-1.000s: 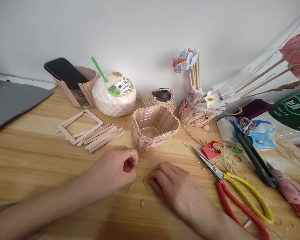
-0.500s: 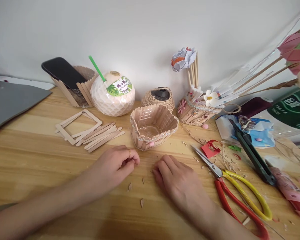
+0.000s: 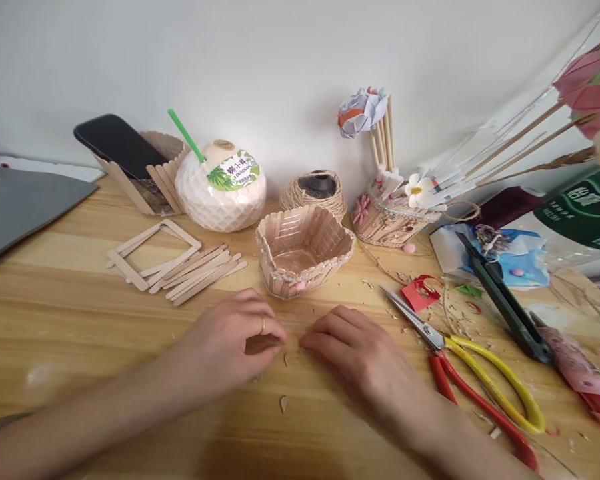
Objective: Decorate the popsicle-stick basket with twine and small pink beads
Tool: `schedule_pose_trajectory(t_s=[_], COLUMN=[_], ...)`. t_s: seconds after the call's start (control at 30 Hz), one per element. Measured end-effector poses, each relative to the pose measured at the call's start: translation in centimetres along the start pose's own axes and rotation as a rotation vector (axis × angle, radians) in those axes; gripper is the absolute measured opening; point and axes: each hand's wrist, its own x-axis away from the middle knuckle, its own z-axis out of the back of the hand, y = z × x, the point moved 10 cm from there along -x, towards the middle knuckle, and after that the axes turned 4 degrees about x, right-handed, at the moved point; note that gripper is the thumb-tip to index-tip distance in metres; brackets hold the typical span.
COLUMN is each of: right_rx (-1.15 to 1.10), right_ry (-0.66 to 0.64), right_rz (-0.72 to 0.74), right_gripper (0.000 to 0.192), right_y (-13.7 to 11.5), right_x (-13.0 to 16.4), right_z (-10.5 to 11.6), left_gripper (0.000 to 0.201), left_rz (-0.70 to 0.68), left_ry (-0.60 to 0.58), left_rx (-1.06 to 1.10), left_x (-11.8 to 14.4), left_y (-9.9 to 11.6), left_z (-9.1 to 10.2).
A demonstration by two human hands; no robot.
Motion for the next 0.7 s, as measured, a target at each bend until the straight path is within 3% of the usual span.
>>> schedule_pose_trajectory(t_s=[0.4,0.7], right_rx=[-0.039,-0.112], right_ry=[0.114,0.101], right_rz=[-0.123,-0.069], right_gripper=[0.017,0.018], right_y=[0.5,-0.4], right_x=[0.0,-0.3], right_z=[0.6,-0.2], left_gripper=[0.009,0.014], left_rz=[-0.007,-0.033], left_ry=[-0.045,-0.020], left_rx=[-0.099,-0.146], left_x=[0.2,0.5], left_y=[0.3,0.8], left_z=[-1.0,-1.3])
